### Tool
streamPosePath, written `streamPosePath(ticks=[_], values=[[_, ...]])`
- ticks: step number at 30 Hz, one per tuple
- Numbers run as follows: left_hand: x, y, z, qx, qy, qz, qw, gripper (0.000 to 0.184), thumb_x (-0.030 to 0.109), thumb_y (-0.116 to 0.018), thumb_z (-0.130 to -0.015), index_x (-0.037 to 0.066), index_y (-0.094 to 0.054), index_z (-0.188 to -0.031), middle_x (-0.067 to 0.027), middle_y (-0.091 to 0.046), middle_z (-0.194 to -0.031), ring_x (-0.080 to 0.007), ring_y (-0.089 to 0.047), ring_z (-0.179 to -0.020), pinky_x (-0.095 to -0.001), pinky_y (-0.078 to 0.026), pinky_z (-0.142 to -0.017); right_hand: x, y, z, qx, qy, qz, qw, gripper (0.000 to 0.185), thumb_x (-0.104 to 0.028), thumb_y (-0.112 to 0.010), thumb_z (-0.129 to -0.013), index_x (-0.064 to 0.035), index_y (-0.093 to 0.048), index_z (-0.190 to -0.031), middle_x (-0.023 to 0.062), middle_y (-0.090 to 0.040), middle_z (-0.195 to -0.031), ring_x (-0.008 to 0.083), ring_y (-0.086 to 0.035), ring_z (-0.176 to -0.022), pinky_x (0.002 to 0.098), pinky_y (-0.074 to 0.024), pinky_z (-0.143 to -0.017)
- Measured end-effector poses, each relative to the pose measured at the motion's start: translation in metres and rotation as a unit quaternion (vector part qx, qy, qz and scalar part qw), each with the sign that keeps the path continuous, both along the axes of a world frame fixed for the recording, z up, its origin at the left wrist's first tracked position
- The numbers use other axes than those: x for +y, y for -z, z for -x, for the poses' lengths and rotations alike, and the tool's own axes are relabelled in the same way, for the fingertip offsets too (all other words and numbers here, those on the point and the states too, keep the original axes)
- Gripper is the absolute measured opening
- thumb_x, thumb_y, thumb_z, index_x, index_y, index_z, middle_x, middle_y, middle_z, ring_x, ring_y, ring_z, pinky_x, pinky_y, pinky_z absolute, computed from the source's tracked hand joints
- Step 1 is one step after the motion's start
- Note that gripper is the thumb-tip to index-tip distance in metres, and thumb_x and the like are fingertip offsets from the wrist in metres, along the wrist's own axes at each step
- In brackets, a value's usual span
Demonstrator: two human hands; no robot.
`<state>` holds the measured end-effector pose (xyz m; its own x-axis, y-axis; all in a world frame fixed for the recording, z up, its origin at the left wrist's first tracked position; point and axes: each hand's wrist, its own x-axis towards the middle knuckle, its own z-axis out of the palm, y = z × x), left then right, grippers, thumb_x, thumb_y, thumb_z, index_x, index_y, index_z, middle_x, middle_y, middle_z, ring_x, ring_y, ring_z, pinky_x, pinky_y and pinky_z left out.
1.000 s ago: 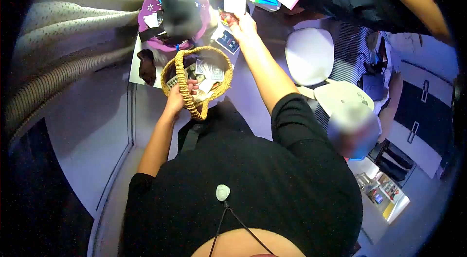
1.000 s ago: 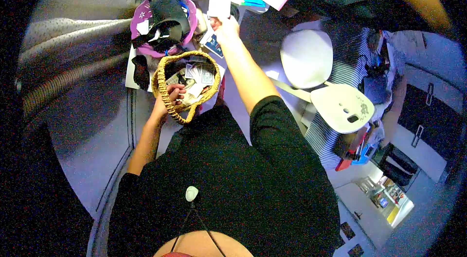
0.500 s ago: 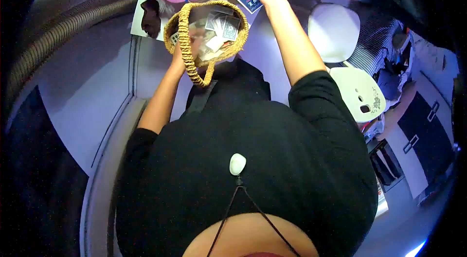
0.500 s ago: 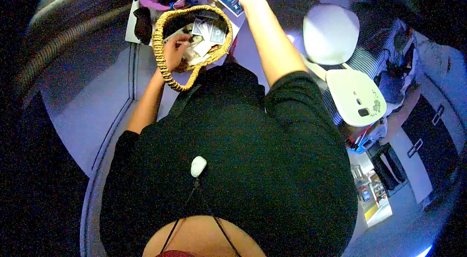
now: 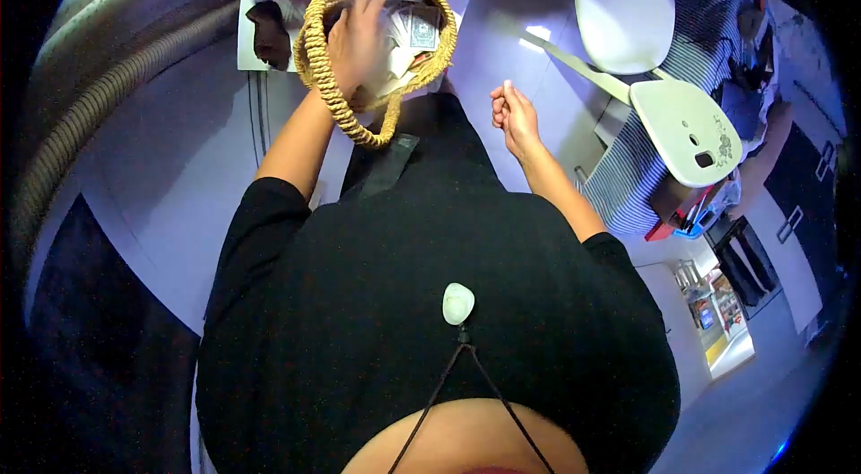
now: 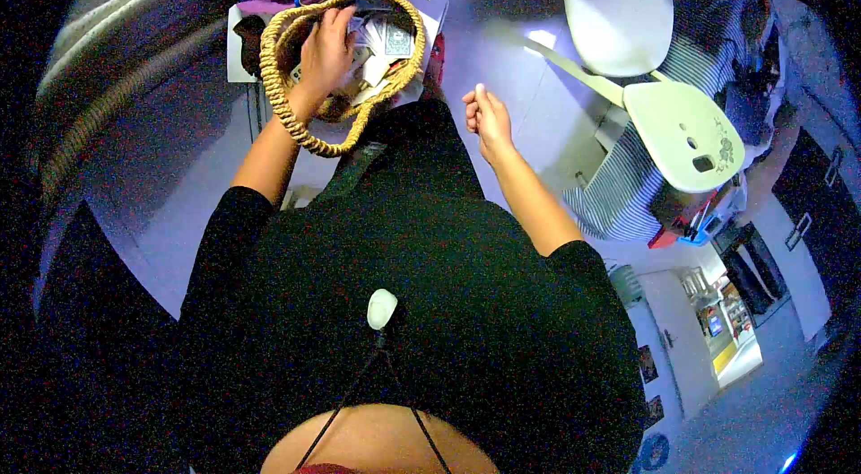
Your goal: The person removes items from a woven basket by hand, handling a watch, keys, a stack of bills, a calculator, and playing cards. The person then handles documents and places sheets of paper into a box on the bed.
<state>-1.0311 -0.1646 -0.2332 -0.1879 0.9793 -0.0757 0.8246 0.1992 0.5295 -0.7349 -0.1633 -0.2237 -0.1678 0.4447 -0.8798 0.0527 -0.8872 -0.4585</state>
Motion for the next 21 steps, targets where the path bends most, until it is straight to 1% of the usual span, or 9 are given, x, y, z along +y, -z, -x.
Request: streamPosePath(ticks=[2,5,7,10,12,14,15,18,21], values=[[-0.002,0.014,0.004,0.038,0.002,-0.062,0.997,0.039,0.006,-0.057,-0.074,0.008,-0.048,-0.112,-0.0148,-0.055,-0.099,-0.0354,-0.054,-0.087,-0.0423,-0.045,-0.074,-0.011,-0.001,-0.005,0.004,0.001,0.005,1.000,0.033,-0.037,-0.044,-0.092,-0.0061,-0.053,-0.084,-0.0030,-0.044,-0.060,0.0057,-0.039,-0.048,0.0197,-0.0322,-0.043],[-0.011,0.019,0.007,0.045,-0.036,-0.017,0.998,0.032,0.012,-0.056,-0.078,0.010,-0.051,-0.109,-0.0160,-0.057,-0.097,-0.0367,-0.055,-0.085,-0.0420,-0.046,-0.072,-0.019,0.003,-0.006,0.002,0.012,0.005,1.000,0.030,-0.034,-0.045,-0.092,-0.0064,-0.053,-0.086,-0.0033,-0.045,-0.060,0.0054,-0.040,-0.049,0.0195,-0.0333,-0.044],[-0.016,0.014,0.005,0.051,-0.087,0.092,0.991,0.026,0.023,-0.054,-0.082,0.012,-0.055,-0.105,-0.0178,-0.058,-0.099,-0.0370,-0.057,-0.086,-0.0423,-0.046,-0.074,-0.022,0.006,-0.007,0.009,0.014,0.003,1.000,0.025,-0.031,-0.047,-0.091,-0.0070,-0.054,-0.087,-0.0033,-0.047,-0.062,0.0051,-0.042,-0.050,0.0194,-0.0345,-0.045],[-0.007,0.006,-0.003,0.064,-0.098,0.145,0.982,0.030,0.032,-0.052,-0.082,0.011,-0.059,-0.103,-0.0202,-0.058,-0.103,-0.0372,-0.058,-0.088,-0.0432,-0.046,-0.077,-0.022,0.008,-0.008,0.017,0.006,0.001,1.000,0.022,-0.028,-0.049,-0.090,-0.0075,-0.055,-0.087,-0.0033,-0.048,-0.062,0.0051,-0.042,-0.051,0.0196,-0.0352,-0.046],[0.002,0.018,-0.003,0.075,-0.107,0.172,0.976,0.035,0.037,-0.054,-0.080,0.010,-0.060,-0.102,-0.0201,-0.059,-0.103,-0.0369,-0.058,-0.090,-0.0438,-0.045,-0.078,-0.020,0.009,-0.008,0.014,0.007,-0.003,1.000,0.021,-0.028,-0.050,-0.090,-0.0075,-0.055,-0.087,-0.0032,-0.048,-0.062,0.0052,-0.042,-0.051,0.0196,-0.0354,-0.046],[0.008,0.021,-0.005,0.051,-0.131,0.196,0.971,0.037,0.038,-0.057,-0.077,0.009,-0.062,-0.099,-0.0189,-0.062,-0.094,-0.0360,-0.058,-0.089,-0.0435,-0.046,-0.076,-0.020,0.009,-0.009,0.013,0.006,-0.005,1.000,0.021,-0.027,-0.050,-0.090,-0.0076,-0.055,-0.087,-0.0031,-0.048,-0.063,0.0053,-0.043,-0.051,0.0196,-0.0356,-0.046],[0.013,0.016,-0.005,-0.002,-0.124,0.219,0.968,0.039,0.038,-0.060,-0.075,0.008,-0.062,-0.098,-0.0178,-0.064,-0.088,-0.0349,-0.060,-0.085,-0.0431,-0.047,-0.074,-0.019,0.010,-0.011,0.009,0.003,-0.008,1.000,0.021,-0.027,-0.051,-0.090,-0.0076,-0.055,-0.087,-0.0030,-0.048,-0.063,0.0053,-0.043,-0.051,0.0195,-0.0358,-0.046],[0.021,0.017,-0.012,-0.007,-0.108,0.218,0.970,0.039,0.038,-0.062,-0.074,0.007,-0.062,-0.099,-0.0177,-0.064,-0.087,-0.0346,-0.061,-0.082,-0.0431,-0.047,-0.073,-0.016,0.011,-0.013,0.001,-0.002,-0.012,1.000,0.021,-0.028,-0.051,-0.090,-0.0075,-0.056,-0.087,-0.0028,-0.048,-0.063,0.0052,-0.043,-0.052,0.0193,-0.0362,-0.047],[0.025,0.020,-0.017,-0.024,-0.122,0.226,0.966,0.049,0.043,-0.068,-0.068,0.005,-0.062,-0.098,-0.0182,-0.064,-0.088,-0.0335,-0.062,-0.082,-0.0420,-0.048,-0.073,-0.014,0.010,-0.015,-0.003,-0.006,-0.011,1.000,0.021,-0.027,-0.051,-0.089,-0.0074,-0.056,-0.087,-0.0027,-0.049,-0.063,0.0052,-0.043,-0.052,0.0193,-0.0368,-0.047]])
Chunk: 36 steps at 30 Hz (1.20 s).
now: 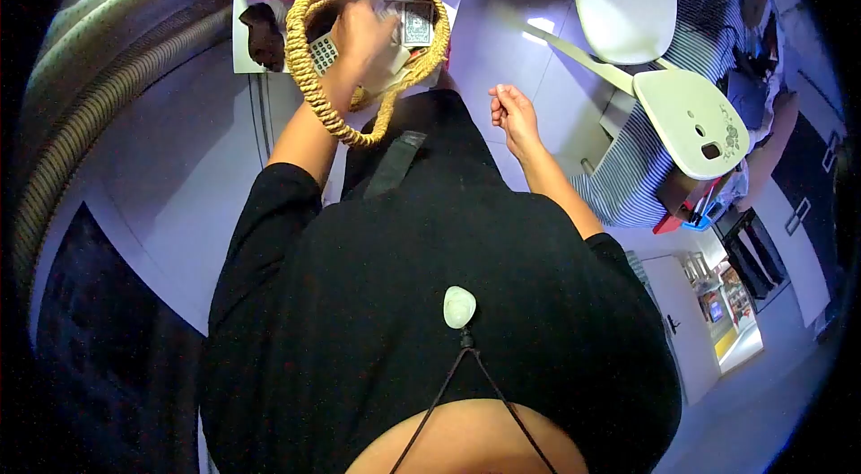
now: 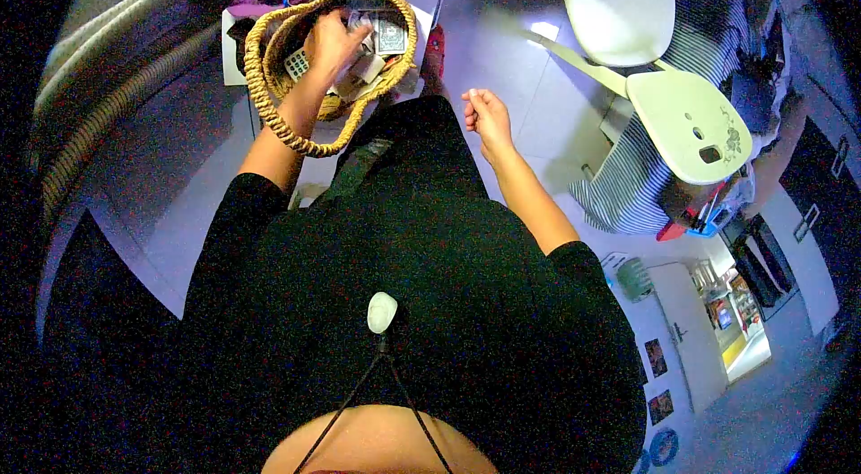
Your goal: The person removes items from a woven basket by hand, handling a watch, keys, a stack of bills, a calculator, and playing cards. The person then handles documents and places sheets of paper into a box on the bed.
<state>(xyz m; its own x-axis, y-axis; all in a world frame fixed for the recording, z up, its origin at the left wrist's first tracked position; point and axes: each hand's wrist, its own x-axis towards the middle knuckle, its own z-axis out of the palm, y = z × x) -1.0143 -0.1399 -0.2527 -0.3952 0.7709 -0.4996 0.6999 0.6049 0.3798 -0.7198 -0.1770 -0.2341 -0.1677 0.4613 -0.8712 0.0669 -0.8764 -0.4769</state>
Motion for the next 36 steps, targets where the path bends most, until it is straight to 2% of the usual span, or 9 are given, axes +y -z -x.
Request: streamPosePath(ticks=[6,8,15,23,24,27,30,33,36], values=[[0.001,0.018,-0.009,0.026,-0.025,-0.036,0.999,0.055,0.043,-0.074,-0.061,0.001,-0.062,-0.093,-0.0186,-0.064,-0.087,-0.0336,-0.062,-0.080,-0.0406,-0.049,-0.072,0.003,0.003,-0.003,0.002,0.000,0.000,1.000,0.019,-0.026,-0.051,-0.089,-0.0074,-0.055,-0.088,-0.0026,-0.049,-0.064,0.0054,-0.044,-0.053,0.0191,-0.0374,-0.048],[0.004,0.015,-0.012,-0.025,-0.091,0.002,0.996,0.055,0.042,-0.075,-0.059,0.000,-0.061,-0.091,-0.0187,-0.064,-0.086,-0.0330,-0.062,-0.081,-0.0390,-0.049,-0.072,0.005,0.003,-0.004,0.002,0.001,0.001,1.000,0.019,-0.026,-0.051,-0.089,-0.0074,-0.055,-0.088,-0.0026,-0.049,-0.064,0.0054,-0.044,-0.053,0.0191,-0.0375,-0.048],[0.006,0.024,-0.019,-0.084,-0.108,0.040,0.990,0.056,0.039,-0.076,-0.057,0.000,-0.062,-0.095,-0.0183,-0.064,-0.090,-0.0298,-0.063,-0.083,-0.0359,-0.049,-0.074,0.010,0.006,-0.008,-0.002,-0.006,0.004,1.000,0.019,-0.027,-0.052,-0.088,-0.0075,-0.056,-0.088,-0.0021,-0.049,-0.065,0.0058,-0.044,-0.053,0.0193,-0.0375,-0.049],[-0.027,0.008,0.016,-0.232,-0.116,-0.047,0.965,0.041,0.025,-0.074,-0.063,0.001,-0.064,-0.094,-0.0098,-0.067,-0.080,-0.0160,-0.063,-0.069,-0.0271,-0.048,-0.066,0.031,-0.006,0.019,-0.014,-0.057,-0.051,0.997,0.019,-0.025,-0.055,-0.087,-0.0062,-0.056,-0.088,-0.0025,-0.050,-0.066,0.0055,-0.045,-0.055,0.0191,-0.0371,-0.049],[-0.025,-0.024,0.021,-0.207,-0.083,-0.063,0.973,0.037,0.023,-0.075,-0.064,-0.001,-0.064,-0.090,-0.0085,-0.066,-0.079,-0.0112,-0.061,-0.069,-0.0254,-0.047,-0.066,0.039,-0.009,0.031,0.020,-0.092,-0.106,0.990,0.019,-0.024,-0.058,-0.085,-0.0052,-0.056,-0.091,-0.0015,-0.053,-0.070,0.0059,-0.048,-0.060,0.0193,-0.0389,-0.051],[-0.043,-0.021,0.038,-0.382,-0.076,-0.123,0.913,0.039,0.022,-0.072,-0.069,-0.003,-0.060,-0.097,-0.0069,-0.065,-0.081,-0.0103,-0.058,-0.073,-0.0255,-0.047,-0.068,0.064,-0.038,0.079,0.099,-0.110,-0.188,0.971,0.036,-0.020,-0.066,-0.078,-0.0028,-0.054,-0.107,0.0044,-0.058,-0.091,0.0102,-0.054,-0.082,0.0231,-0.0453,-0.069],[-0.036,-0.049,0.041,-0.476,-0.007,-0.099,0.874,0.034,0.018,-0.070,-0.072,0.001,-0.057,-0.098,-0.0042,-0.062,-0.088,-0.0112,-0.056,-0.082,-0.0264,-0.045,-0.075,0.084,-0.063,0.116,0.212,-0.221,-0.136,0.942,0.068,-0.024,-0.068,-0.076,-0.0055,-0.034,-0.132,0.0099,-0.047,-0.122,0.0187,-0.043,-0.114,0.0307,-0.0378,-0.092],[-0.028,-0.069,0.043,-0.493,0.064,-0.118,0.860,0.032,0.012,-0.067,-0.072,0.003,-0.056,-0.100,-0.0047,-0.058,-0.093,-0.0125,-0.054,-0.089,-0.0275,-0.043,-0.080,0.087,-0.062,0.133,0.303,-0.289,-0.064,0.906,0.084,-0.027,-0.074,-0.068,-0.0065,-0.027,-0.136,0.0093,-0.039,-0.131,0.0177,-0.038,-0.119,0.0297,-0.0325,-0.097],[-0.028,-0.068,0.045,-0.542,0.067,-0.147,0.824,0.030,0.009,-0.066,-0.071,0.002,-0.055,-0.098,-0.0047,-0.057,-0.095,-0.0137,-0.053,-0.092,-0.0283,-0.042,-0.084,0.082,-0.065,0.145,0.346,-0.322,-0.092,0.877,0.083,-0.020,-0.074,-0.066,-0.0067,-0.029,-0.135,0.0065,-0.041,-0.128,0.0173,-0.038,-0.118,0.0298,-0.0299,-0.099]])
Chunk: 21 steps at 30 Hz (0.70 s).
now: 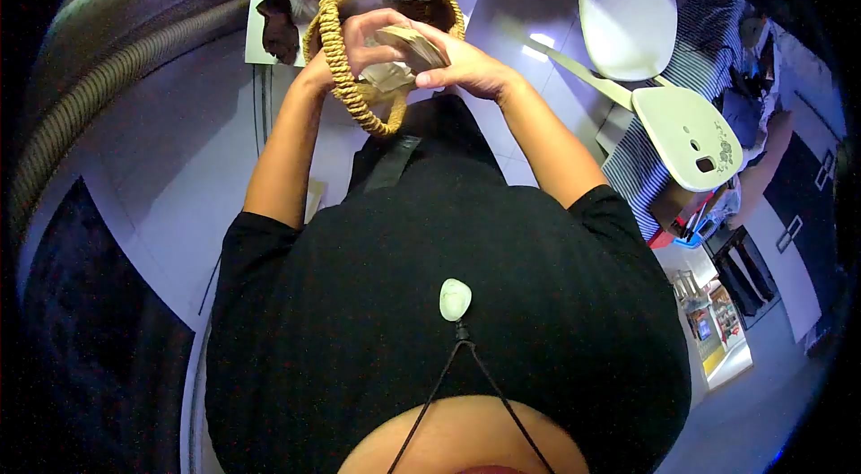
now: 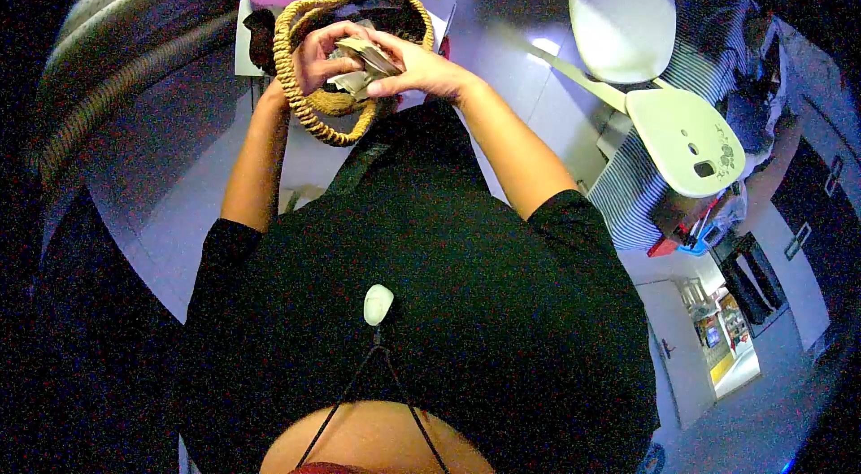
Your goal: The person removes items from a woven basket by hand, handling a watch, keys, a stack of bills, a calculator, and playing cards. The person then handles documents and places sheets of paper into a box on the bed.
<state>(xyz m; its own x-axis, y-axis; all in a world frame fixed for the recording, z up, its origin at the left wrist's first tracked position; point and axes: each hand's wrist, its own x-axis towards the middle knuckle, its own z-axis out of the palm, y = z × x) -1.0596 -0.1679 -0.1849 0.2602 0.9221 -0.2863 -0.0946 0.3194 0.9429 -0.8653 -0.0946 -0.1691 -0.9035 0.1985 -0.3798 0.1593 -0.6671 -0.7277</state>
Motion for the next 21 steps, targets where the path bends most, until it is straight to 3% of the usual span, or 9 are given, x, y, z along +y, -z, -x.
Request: streamPosePath(ticks=[5,7,8,11,12,13,16,19,21], values=[[-0.011,0.002,-0.002,-0.013,-0.021,0.019,1.000,0.032,0.009,-0.063,-0.073,0.003,-0.054,-0.103,-0.0047,-0.055,-0.100,-0.0153,-0.050,-0.099,-0.0299,-0.040,-0.088,-0.013,0.007,0.008,-0.026,-0.010,0.012,1.000,0.083,-0.022,-0.078,-0.062,-0.0032,-0.033,-0.130,0.0054,-0.048,-0.118,0.0151,-0.046,-0.107,0.0294,-0.0331,-0.097],[-0.014,0.000,-0.005,0.087,-0.077,-0.053,0.992,0.039,0.010,-0.062,-0.074,0.005,-0.053,-0.111,-0.0054,-0.052,-0.108,-0.0169,-0.049,-0.102,-0.0306,-0.039,-0.091,-0.021,0.017,0.007,-0.054,0.027,-0.027,0.998,0.076,-0.018,-0.077,-0.062,-0.0029,-0.038,-0.125,0.0043,-0.051,-0.113,0.0135,-0.048,-0.103,0.0279,-0.0361,-0.092],[-0.015,-0.004,-0.007,0.059,-0.080,-0.014,0.995,0.048,0.012,-0.062,-0.073,0.008,-0.049,-0.119,-0.0066,-0.048,-0.115,-0.0180,-0.047,-0.106,-0.0313,-0.037,-0.093,-0.025,0.024,0.009,-0.051,0.064,-0.059,0.995,0.072,-0.016,-0.077,-0.061,-0.0035,-0.040,-0.122,0.0054,-0.052,-0.111,0.0134,-0.049,-0.100,0.0272,-0.0386,-0.089],[-0.018,-0.012,-0.017,0.086,-0.093,-0.049,0.991,0.076,0.019,-0.073,-0.064,0.006,-0.036,-0.130,-0.0104,-0.046,-0.116,-0.0196,-0.046,-0.106,-0.0315,-0.036,-0.093,-0.036,0.036,0.011,-0.064,0.124,-0.100,0.985,0.068,-0.016,-0.076,-0.062,-0.0042,-0.041,-0.118,0.0078,-0.053,-0.110,0.0148,-0.051,-0.098,0.0282,-0.0401,-0.087],[-0.019,-0.007,-0.018,0.105,-0.082,-0.075,0.988,0.098,0.037,-0.077,-0.061,-0.002,-0.025,-0.134,-0.0182,-0.036,-0.131,-0.0255,-0.034,-0.124,-0.0357,-0.025,-0.103,-0.039,0.043,0.013,-0.092,0.125,-0.193,0.969,0.066,-0.016,-0.074,-0.062,-0.0047,-0.040,-0.117,0.0111,-0.053,-0.108,0.0171,-0.053,-0.098,0.0306,-0.0407,-0.088],[-0.021,-0.008,-0.023,0.092,-0.096,-0.089,0.987,0.101,0.039,-0.077,-0.060,-0.002,-0.023,-0.135,-0.0196,-0.034,-0.132,-0.0267,-0.031,-0.125,-0.0362,-0.024,-0.104,-0.046,0.049,0.016,-0.109,0.129,-0.246,0.954,0.065,-0.013,-0.073,-0.063,-0.0047,-0.039,-0.117,0.0130,-0.053,-0.107,0.0210,-0.053,-0.099,0.0328,-0.0412,-0.088],[-0.022,0.000,-0.027,0.101,-0.133,-0.117,0.979,0.095,0.036,-0.076,-0.062,-0.002,-0.026,-0.133,-0.0189,-0.035,-0.132,-0.0259,-0.032,-0.124,-0.0361,-0.025,-0.103,-0.057,0.057,0.022,-0.113,0.158,-0.290,0.937,0.064,-0.012,-0.073,-0.063,-0.0057,-0.038,-0.117,0.0133,-0.053,-0.106,0.0247,-0.053,-0.100,0.0348,-0.0423,-0.087],[-0.022,-0.005,-0.024,0.101,-0.135,-0.060,0.984,0.080,0.032,-0.071,-0.067,0.000,-0.032,-0.129,-0.0179,-0.037,-0.130,-0.0256,-0.035,-0.122,-0.0360,-0.026,-0.102,-0.058,0.031,0.026,-0.096,0.182,-0.306,0.930,0.067,-0.014,-0.076,-0.061,-0.0075,-0.037,-0.115,0.0126,-0.052,-0.106,0.0264,-0.053,-0.101,0.0358,-0.0423,-0.087],[-0.025,-0.005,-0.022,0.029,-0.162,-0.029,0.986,0.063,0.019,-0.069,-0.070,0.003,-0.039,-0.122,-0.0141,-0.041,-0.123,-0.0212,-0.045,-0.110,-0.0330,-0.035,-0.095,-0.061,0.031,0.028,-0.106,0.207,-0.317,0.919,0.070,-0.017,-0.079,-0.058,-0.0089,-0.035,-0.112,0.0124,-0.051,-0.106,0.0257,-0.052,-0.101,0.0360,-0.0422,-0.086]])
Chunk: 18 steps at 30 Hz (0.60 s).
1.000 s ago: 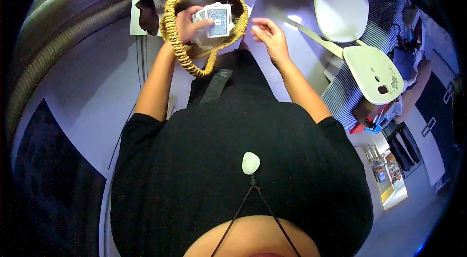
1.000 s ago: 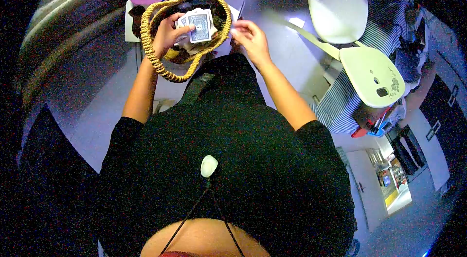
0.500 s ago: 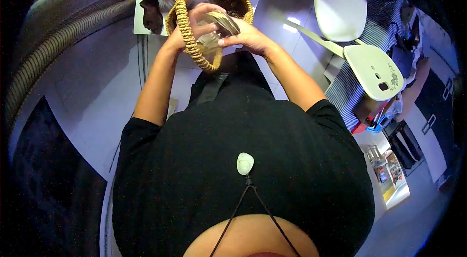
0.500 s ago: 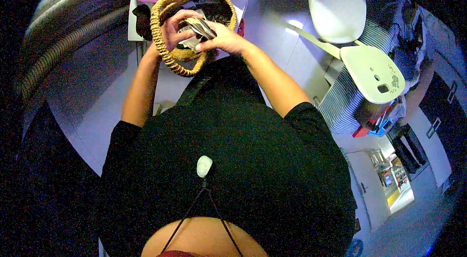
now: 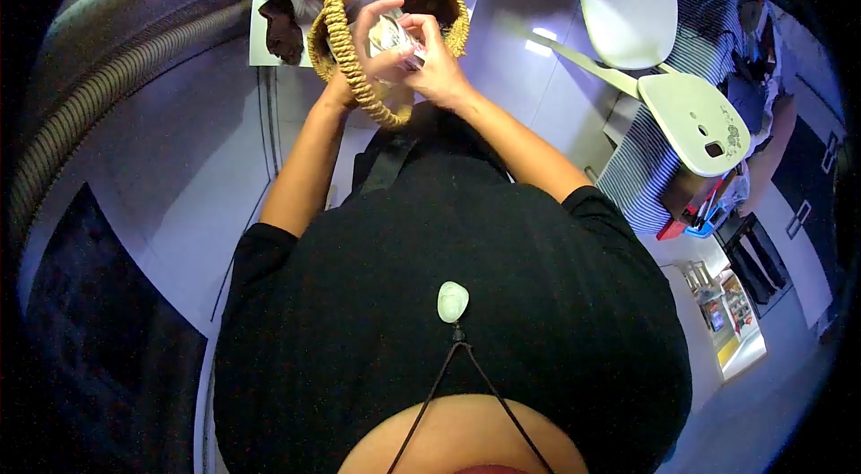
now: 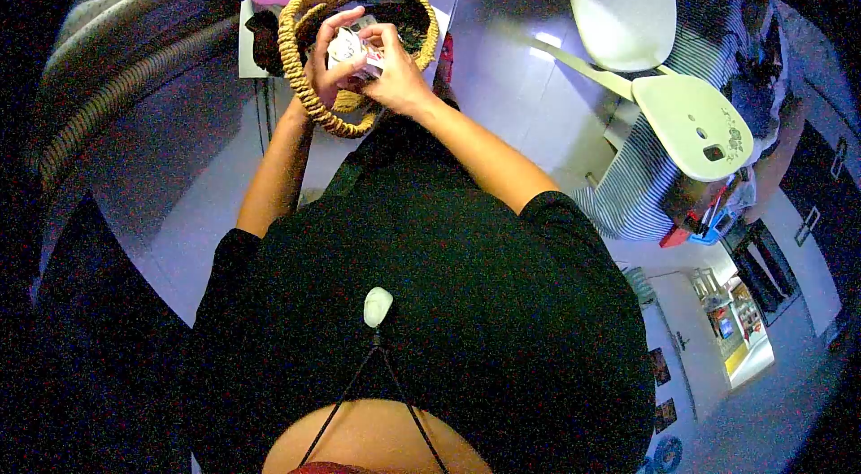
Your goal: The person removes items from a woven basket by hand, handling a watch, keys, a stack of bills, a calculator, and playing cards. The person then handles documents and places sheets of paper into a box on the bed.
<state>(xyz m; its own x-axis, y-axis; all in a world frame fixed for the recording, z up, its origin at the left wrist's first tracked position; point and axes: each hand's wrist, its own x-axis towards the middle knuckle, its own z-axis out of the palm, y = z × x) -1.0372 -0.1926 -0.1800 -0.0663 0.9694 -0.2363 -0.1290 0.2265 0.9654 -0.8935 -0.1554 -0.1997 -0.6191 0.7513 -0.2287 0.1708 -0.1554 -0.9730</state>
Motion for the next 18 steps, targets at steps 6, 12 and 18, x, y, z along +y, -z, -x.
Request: streamPosePath(ticks=[6,12,18], values=[[-0.001,0.006,-0.003,-0.002,-0.039,-0.029,0.999,0.053,0.021,-0.066,-0.073,0.004,-0.044,-0.118,-0.0177,-0.040,-0.127,-0.0263,-0.045,-0.113,-0.0367,-0.034,-0.096,-0.002,-0.009,0.002,-0.009,0.009,0.017,1.000,0.070,-0.019,-0.081,-0.057,-0.0078,-0.035,-0.108,0.0120,-0.048,-0.107,0.0251,-0.052,-0.101,0.0355,-0.0427,-0.085],[-0.004,0.013,-0.002,0.052,-0.017,-0.047,0.997,0.051,0.020,-0.068,-0.074,0.003,-0.045,-0.117,-0.0186,-0.041,-0.126,-0.0253,-0.045,-0.113,-0.0361,-0.036,-0.095,-0.006,0.002,0.003,-0.002,0.024,0.090,0.996,0.066,-0.018,-0.081,-0.058,-0.0072,-0.037,-0.105,0.0091,-0.048,-0.104,0.0213,-0.051,-0.099,0.0335,-0.0418,-0.087],[-0.015,0.023,0.003,-0.097,-0.039,-0.004,0.995,0.054,0.028,-0.067,-0.077,0.003,-0.045,-0.120,-0.0132,-0.035,-0.133,-0.0269,-0.044,-0.117,-0.0389,-0.039,-0.095,-0.012,-0.018,0.001,0.146,0.032,0.297,0.943,0.055,-0.023,-0.078,-0.068,-0.0088,-0.039,-0.104,0.0035,-0.047,-0.103,0.0136,-0.049,-0.098,0.0303,-0.0411,-0.086]])
